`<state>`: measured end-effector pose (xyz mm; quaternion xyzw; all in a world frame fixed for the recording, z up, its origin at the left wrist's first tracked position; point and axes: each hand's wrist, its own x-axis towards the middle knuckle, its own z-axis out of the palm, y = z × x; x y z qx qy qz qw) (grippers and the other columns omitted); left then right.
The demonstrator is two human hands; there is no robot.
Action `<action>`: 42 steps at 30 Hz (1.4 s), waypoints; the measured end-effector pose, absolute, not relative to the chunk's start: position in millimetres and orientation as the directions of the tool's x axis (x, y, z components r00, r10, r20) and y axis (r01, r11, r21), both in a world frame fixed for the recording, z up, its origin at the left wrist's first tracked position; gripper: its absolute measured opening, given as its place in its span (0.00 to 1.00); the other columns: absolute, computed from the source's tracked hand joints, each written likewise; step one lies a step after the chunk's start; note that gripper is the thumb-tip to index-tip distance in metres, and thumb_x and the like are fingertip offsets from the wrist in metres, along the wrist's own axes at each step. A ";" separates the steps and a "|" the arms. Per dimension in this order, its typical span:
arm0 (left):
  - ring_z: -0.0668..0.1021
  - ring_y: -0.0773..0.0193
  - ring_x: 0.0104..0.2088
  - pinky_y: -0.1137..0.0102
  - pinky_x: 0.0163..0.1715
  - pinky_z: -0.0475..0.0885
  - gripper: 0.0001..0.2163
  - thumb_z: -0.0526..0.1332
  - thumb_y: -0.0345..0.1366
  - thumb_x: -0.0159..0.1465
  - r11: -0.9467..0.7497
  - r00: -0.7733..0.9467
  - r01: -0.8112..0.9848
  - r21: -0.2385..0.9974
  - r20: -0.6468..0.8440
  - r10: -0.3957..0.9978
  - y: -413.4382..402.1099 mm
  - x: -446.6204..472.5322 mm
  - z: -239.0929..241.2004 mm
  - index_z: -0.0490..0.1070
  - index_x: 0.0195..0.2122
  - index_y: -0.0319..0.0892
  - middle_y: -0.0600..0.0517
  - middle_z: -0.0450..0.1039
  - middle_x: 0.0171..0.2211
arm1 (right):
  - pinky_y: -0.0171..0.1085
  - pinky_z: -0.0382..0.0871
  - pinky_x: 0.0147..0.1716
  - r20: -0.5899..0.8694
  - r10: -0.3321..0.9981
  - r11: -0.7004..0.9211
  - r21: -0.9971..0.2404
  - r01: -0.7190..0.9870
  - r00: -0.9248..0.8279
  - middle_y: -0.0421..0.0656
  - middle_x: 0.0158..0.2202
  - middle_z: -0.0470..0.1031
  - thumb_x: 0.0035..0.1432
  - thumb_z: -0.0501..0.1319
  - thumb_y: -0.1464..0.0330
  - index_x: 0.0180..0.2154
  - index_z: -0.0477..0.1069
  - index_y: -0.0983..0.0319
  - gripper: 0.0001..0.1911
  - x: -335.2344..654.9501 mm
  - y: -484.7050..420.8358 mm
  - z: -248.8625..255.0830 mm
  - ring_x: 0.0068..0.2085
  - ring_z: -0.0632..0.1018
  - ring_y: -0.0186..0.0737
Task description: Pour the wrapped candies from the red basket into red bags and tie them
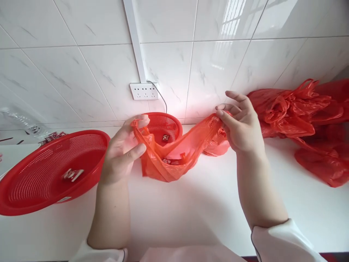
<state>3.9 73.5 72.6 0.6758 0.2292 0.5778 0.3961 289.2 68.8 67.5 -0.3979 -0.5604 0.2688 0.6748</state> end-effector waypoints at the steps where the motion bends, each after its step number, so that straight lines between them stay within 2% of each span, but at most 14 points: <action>1: 0.68 0.51 0.57 0.58 0.54 0.68 0.19 0.67 0.38 0.53 -0.594 0.208 -0.147 0.791 0.612 0.763 71.4 6.1 69.9 0.73 0.47 0.51 0.50 0.65 0.57 | 0.38 0.74 0.35 0.504 0.844 0.512 -0.859 0.007 0.184 0.40 0.41 0.73 0.56 0.62 0.68 0.51 0.64 0.52 0.21 289.0 72.8 66.0 0.36 0.77 0.34; 3: 0.74 0.55 0.50 0.60 0.50 0.71 0.20 0.66 0.37 0.55 -0.593 0.167 -0.157 0.790 0.613 0.772 68.8 8.7 65.5 0.70 0.50 0.52 0.49 0.67 0.54 | 0.40 0.75 0.40 0.427 0.901 0.433 -0.894 -0.118 0.071 0.40 0.44 0.72 0.53 0.62 0.70 0.51 0.65 0.52 0.23 285.9 79.4 62.1 0.40 0.77 0.35; 5: 0.77 0.66 0.33 0.66 0.38 0.75 0.19 0.63 0.37 0.59 -0.540 0.149 -0.170 0.824 0.563 0.813 69.0 9.1 62.6 0.67 0.52 0.51 0.50 0.70 0.44 | 0.40 0.74 0.44 0.445 0.894 0.447 -0.884 -0.139 0.048 0.40 0.46 0.72 0.52 0.64 0.71 0.50 0.66 0.53 0.23 277.1 82.5 57.7 0.41 0.77 0.35; 8: 0.65 0.75 0.19 0.76 0.21 0.67 0.20 0.61 0.37 0.61 -0.372 0.274 -0.129 0.919 0.394 0.877 72.2 8.4 60.4 0.64 0.55 0.50 0.56 0.64 0.30 | 0.40 0.74 0.45 0.612 0.790 0.613 -0.790 0.003 0.044 0.42 0.44 0.73 0.54 0.64 0.71 0.44 0.69 0.56 0.14 252.5 77.8 55.4 0.42 0.76 0.35; 11: 0.65 0.73 0.24 0.76 0.22 0.65 0.21 0.66 0.35 0.57 -0.267 0.514 0.043 0.963 0.207 0.832 74.1 11.4 56.4 0.67 0.52 0.48 0.57 0.61 0.28 | 0.41 0.74 0.44 0.711 0.664 0.746 -0.650 0.141 -0.233 0.42 0.40 0.75 0.59 0.59 0.72 0.41 0.72 0.58 0.08 222.3 67.5 61.2 0.42 0.77 0.38; 15: 0.67 0.69 0.27 0.74 0.26 0.65 0.05 0.61 0.38 0.62 -0.285 0.626 0.116 0.951 0.153 0.765 72.5 21.2 47.2 0.71 0.34 0.43 0.54 0.64 0.27 | 0.44 0.70 0.50 0.740 0.522 0.851 -0.482 0.207 -0.423 0.40 0.39 0.77 0.62 0.57 0.72 0.41 0.73 0.56 0.08 197.3 63.1 66.1 0.44 0.76 0.39; 20: 0.55 0.75 0.15 0.74 0.15 0.51 0.16 0.50 0.45 0.69 -0.147 0.605 0.005 0.989 0.115 0.788 74.2 25.1 41.5 0.70 0.33 0.42 0.58 0.55 0.19 | 0.40 0.73 0.42 0.651 0.679 0.723 -0.672 0.160 -0.338 0.43 0.47 0.75 0.65 0.52 0.71 0.49 0.70 0.57 0.13 201.9 66.9 45.9 0.40 0.77 0.36; 26: 0.59 0.74 0.12 0.73 0.17 0.56 0.16 0.51 0.47 0.68 -0.111 0.587 0.026 0.993 0.075 0.806 80.1 28.4 33.6 0.71 0.33 0.41 0.60 0.54 0.12 | 0.38 0.72 0.38 0.647 0.741 0.671 -0.700 0.245 -0.182 0.42 0.36 0.74 0.57 0.58 0.75 0.42 0.70 0.60 0.11 210.7 66.6 22.1 0.37 0.75 0.36; 29: 0.62 0.73 0.11 0.73 0.17 0.58 0.17 0.51 0.48 0.68 -0.016 0.538 -0.008 1.000 0.018 0.843 84.3 30.1 30.4 0.72 0.40 0.42 0.59 0.61 0.12 | 0.38 0.71 0.38 0.635 0.768 0.632 -0.733 0.250 -0.079 0.41 0.36 0.71 0.53 0.59 0.78 0.41 0.68 0.59 0.14 222.9 63.9 22.0 0.36 0.74 0.35; 33: 0.66 0.73 0.15 0.73 0.20 0.64 0.17 0.53 0.47 0.67 0.061 0.516 -0.067 0.996 -0.017 0.856 92.2 30.7 27.7 0.73 0.45 0.41 0.54 0.70 0.18 | 0.35 0.71 0.33 0.604 0.723 0.687 -0.683 0.250 -0.336 0.40 0.33 0.72 0.52 0.59 0.80 0.39 0.68 0.58 0.14 245.9 52.1 29.5 0.33 0.74 0.34; 36: 0.67 0.74 0.19 0.73 0.23 0.66 0.11 0.59 0.42 0.64 -0.015 0.563 -0.049 0.999 0.040 0.825 93.9 31.5 26.6 0.74 0.39 0.40 0.50 0.76 0.29 | 0.34 0.71 0.31 0.465 0.625 0.734 -0.623 0.270 -0.627 0.41 0.33 0.74 0.56 0.58 0.79 0.39 0.71 0.58 0.13 254.1 42.3 35.5 0.34 0.75 0.34; 38: 0.73 0.70 0.26 0.73 0.27 0.69 0.08 0.62 0.37 0.61 -0.161 0.630 0.021 0.987 0.112 0.768 90.9 31.7 27.2 0.72 0.39 0.40 0.48 0.76 0.36 | 0.35 0.72 0.34 0.420 0.583 0.735 -0.637 0.232 -0.695 0.42 0.35 0.76 0.58 0.59 0.77 0.40 0.72 0.58 0.10 253.4 41.0 36.7 0.35 0.75 0.35; 40: 0.76 0.67 0.32 0.72 0.31 0.70 0.09 0.63 0.31 0.59 -0.399 0.671 0.143 0.906 0.208 0.712 86.2 31.2 28.0 0.70 0.41 0.42 0.50 0.76 0.37 | 0.37 0.73 0.39 0.473 0.615 0.704 -0.689 0.170 -0.631 0.44 0.37 0.76 0.58 0.61 0.74 0.40 0.72 0.59 0.07 249.4 45.9 34.4 0.38 0.76 0.37; 42: 0.76 0.68 0.30 0.73 0.29 0.69 0.10 0.60 0.26 0.57 -0.689 0.666 0.301 0.659 0.373 0.646 83.2 30.4 27.5 0.68 0.40 0.44 0.54 0.76 0.33 | 0.40 0.72 0.46 0.541 0.720 0.639 -0.761 0.109 -0.435 0.46 0.44 0.76 0.61 0.59 0.71 0.41 0.72 0.59 0.06 243.7 55.7 28.9 0.45 0.76 0.39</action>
